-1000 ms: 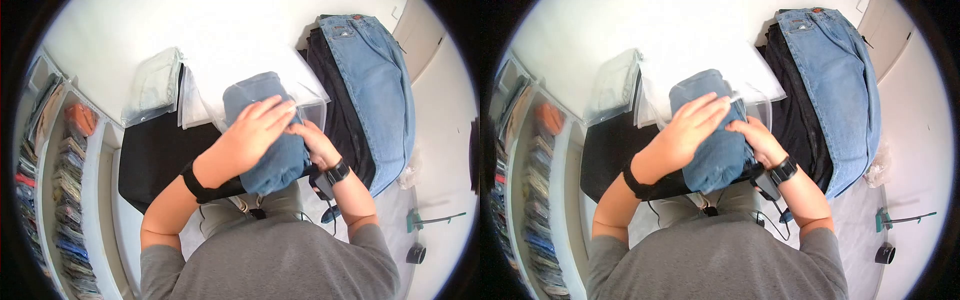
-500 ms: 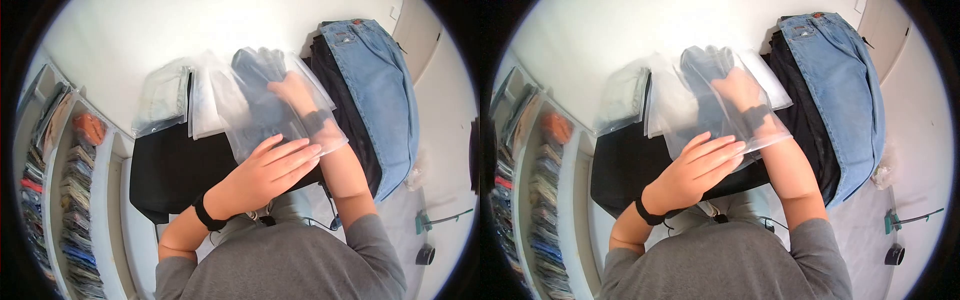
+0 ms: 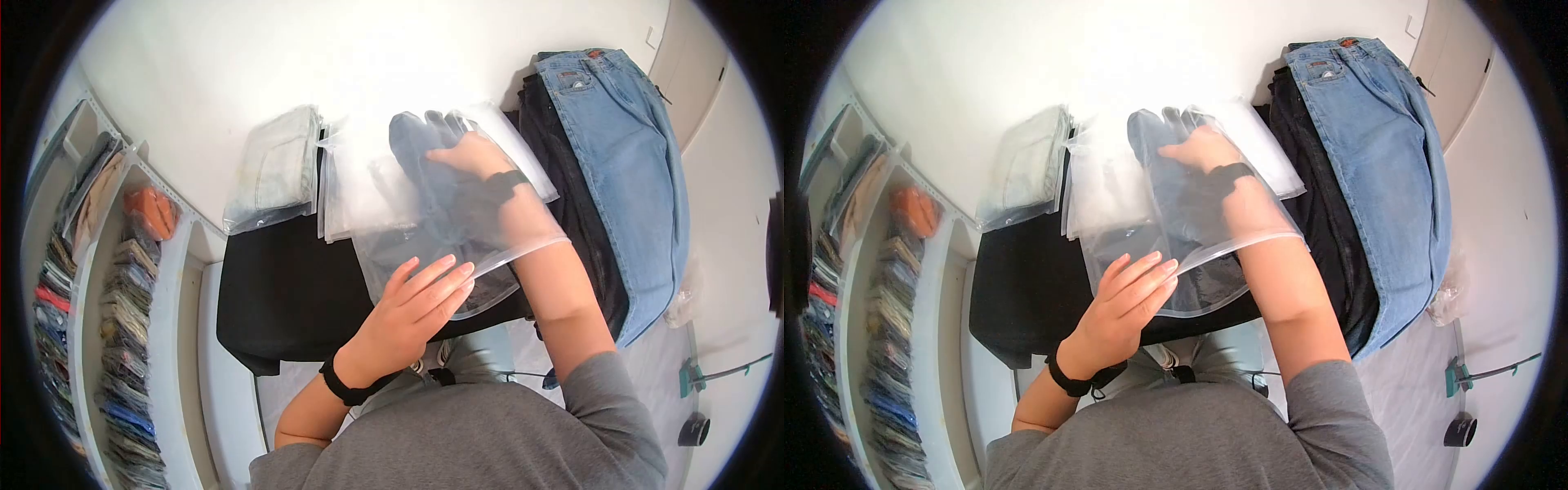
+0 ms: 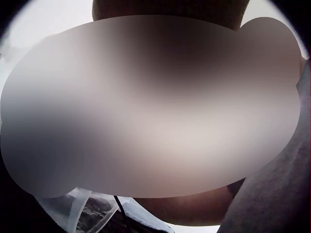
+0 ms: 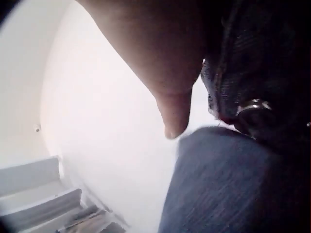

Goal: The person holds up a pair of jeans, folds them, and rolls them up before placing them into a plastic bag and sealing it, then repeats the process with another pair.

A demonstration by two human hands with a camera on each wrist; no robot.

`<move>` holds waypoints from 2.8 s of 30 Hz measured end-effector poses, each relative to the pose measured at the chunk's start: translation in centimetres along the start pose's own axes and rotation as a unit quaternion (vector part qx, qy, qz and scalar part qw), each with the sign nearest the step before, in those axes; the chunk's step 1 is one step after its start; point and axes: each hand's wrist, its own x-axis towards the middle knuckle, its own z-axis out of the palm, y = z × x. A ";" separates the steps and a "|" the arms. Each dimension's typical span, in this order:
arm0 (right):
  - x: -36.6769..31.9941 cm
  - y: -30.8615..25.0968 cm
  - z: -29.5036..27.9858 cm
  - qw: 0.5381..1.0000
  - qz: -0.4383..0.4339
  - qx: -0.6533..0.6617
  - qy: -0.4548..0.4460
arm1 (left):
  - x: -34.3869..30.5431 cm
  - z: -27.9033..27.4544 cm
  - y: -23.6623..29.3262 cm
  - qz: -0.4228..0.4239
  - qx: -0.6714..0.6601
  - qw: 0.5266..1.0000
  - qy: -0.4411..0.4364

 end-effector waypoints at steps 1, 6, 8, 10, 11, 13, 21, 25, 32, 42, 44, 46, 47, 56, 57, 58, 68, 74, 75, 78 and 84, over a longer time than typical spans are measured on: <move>0.0 -0.1 -0.1 0.998 -0.037 0.005 0.044 | 0.0 0.0 0.0 -0.006 0.002 1.000 -0.001; 0.0 2.4 -2.1 0.988 0.010 0.133 -0.082 | -0.1 0.1 0.0 -0.032 -0.018 0.999 -0.006; 1.1 6.3 -0.3 0.990 0.014 0.125 -0.062 | -0.1 0.3 -0.1 -0.045 -0.018 0.998 -0.041; 1.0 8.7 1.7 0.998 0.003 0.046 -0.031 | -0.2 0.8 -0.1 -0.034 -0.014 0.998 -0.056; 0.8 9.3 2.3 0.999 -0.009 -0.033 -0.001 | -0.3 1.0 -0.1 -0.024 -0.009 0.997 -0.070; 0.5 9.3 3.3 0.993 0.027 -0.118 0.005 | -0.7 1.4 -0.1 -0.029 -0.010 0.996 -0.080; -9.2 2.9 7.4 0.970 -0.146 -0.192 -0.014 | -2.2 1.5 0.6 -0.060 -0.034 0.992 -0.107; -10.0 3.4 7.1 0.988 -0.145 -0.051 0.035 | -3.6 1.1 0.7 -0.092 -0.035 0.989 -0.111; -15.8 5.8 8.5 0.794 0.173 0.581 0.052 | -4.2 1.5 2.8 -0.039 -0.169 0.978 -0.118; -11.0 7.2 8.6 0.563 0.222 0.784 -0.142 | -7.3 11.1 1.6 -0.143 0.240 0.943 -0.182; -10.1 5.8 8.0 0.637 0.171 0.743 -0.115 | -7.7 11.6 2.0 -0.146 0.256 0.937 -0.188; -8.8 4.0 7.2 0.519 0.252 0.804 -0.144 | -7.8 11.7 2.2 -0.148 0.267 0.933 -0.192; -8.0 3.6 7.4 0.516 0.247 0.807 -0.147 | -7.8 11.6 2.2 -0.146 0.274 0.931 -0.192; 1.1 2.0 11.3 0.463 0.368 0.801 -0.091 | -7.8 11.4 2.4 -0.144 0.281 0.935 -0.162; 1.4 2.0 11.7 0.463 0.365 0.802 -0.094 | -7.8 11.4 2.3 -0.149 0.269 0.939 -0.154; 2.3 3.0 13.4 0.473 0.341 0.808 -0.084 | -7.7 11.3 2.2 -0.153 0.259 0.942 -0.149; -2.0 4.6 12.3 0.497 0.234 0.835 0.022 | -9.0 8.1 0.6 -0.180 0.109 0.969 -0.127; -1.7 4.5 12.7 0.480 0.278 0.826 -0.099 | -8.8 8.2 1.0 -0.184 0.088 0.970 -0.130; -1.8 4.2 12.8 0.467 0.274 0.833 -0.109 | -9.0 8.3 1.0 -0.181 0.087 0.971 -0.132; -1.0 4.1 13.5 0.474 0.277 0.832 -0.081 | -9.0 8.7 1.1 -0.175 0.113 0.970 -0.127; -1.3 3.5 13.5 0.478 0.277 0.830 -0.072 | -9.0 8.6 1.1 -0.180 0.118 0.969 -0.124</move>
